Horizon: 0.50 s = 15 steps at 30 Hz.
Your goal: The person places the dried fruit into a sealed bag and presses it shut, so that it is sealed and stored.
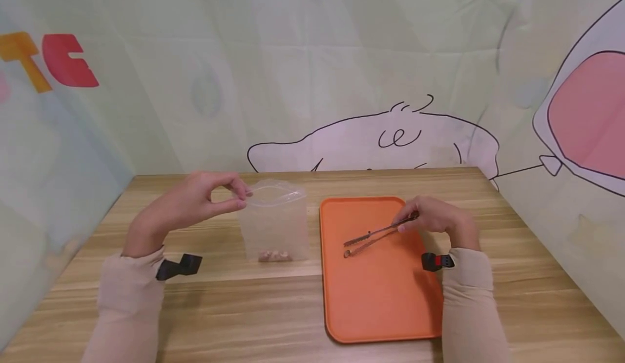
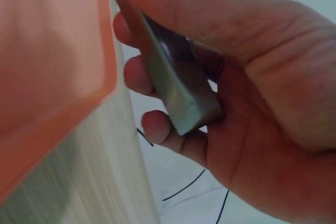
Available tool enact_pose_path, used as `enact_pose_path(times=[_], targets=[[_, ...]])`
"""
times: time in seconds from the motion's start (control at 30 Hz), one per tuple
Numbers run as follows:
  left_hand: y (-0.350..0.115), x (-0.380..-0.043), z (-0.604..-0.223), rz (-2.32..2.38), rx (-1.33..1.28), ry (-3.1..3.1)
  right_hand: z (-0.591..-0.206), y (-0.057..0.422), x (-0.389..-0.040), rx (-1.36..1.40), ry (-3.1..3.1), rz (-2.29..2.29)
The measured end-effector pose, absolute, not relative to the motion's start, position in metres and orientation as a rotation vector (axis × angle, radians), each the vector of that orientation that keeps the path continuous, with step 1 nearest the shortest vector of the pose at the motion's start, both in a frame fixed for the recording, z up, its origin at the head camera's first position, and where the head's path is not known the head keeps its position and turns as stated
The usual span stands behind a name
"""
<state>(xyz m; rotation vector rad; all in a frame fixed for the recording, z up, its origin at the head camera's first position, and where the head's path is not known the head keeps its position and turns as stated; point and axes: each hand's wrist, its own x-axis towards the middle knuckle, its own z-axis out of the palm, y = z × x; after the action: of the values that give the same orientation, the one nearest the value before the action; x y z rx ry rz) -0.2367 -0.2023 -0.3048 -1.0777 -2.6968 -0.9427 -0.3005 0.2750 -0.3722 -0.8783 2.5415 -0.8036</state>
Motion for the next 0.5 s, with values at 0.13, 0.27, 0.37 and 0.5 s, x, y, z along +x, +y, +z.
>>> enact_pose_path(times=[0.13, 0.27, 0.37, 0.5], targets=[[-0.203, -0.237, -0.305, -0.938, -1.073, -2.7, -0.372, 0.271, -0.303, -0.918, 2.591, -0.767], [-0.204, -0.236, -0.305, -0.939, -1.072, -2.696, -0.368, 0.268, -0.302, -0.943, 2.686, -0.775], [-0.204, -0.236, -0.304, -0.938, -1.075, -2.689, -0.363, 0.266, -0.3, -0.926, 2.799, -0.791], [-0.204, -0.234, -0.303, -0.939, -1.075, -2.687, -0.355, 0.262, -0.295, -0.96, 2.937, -0.849]])
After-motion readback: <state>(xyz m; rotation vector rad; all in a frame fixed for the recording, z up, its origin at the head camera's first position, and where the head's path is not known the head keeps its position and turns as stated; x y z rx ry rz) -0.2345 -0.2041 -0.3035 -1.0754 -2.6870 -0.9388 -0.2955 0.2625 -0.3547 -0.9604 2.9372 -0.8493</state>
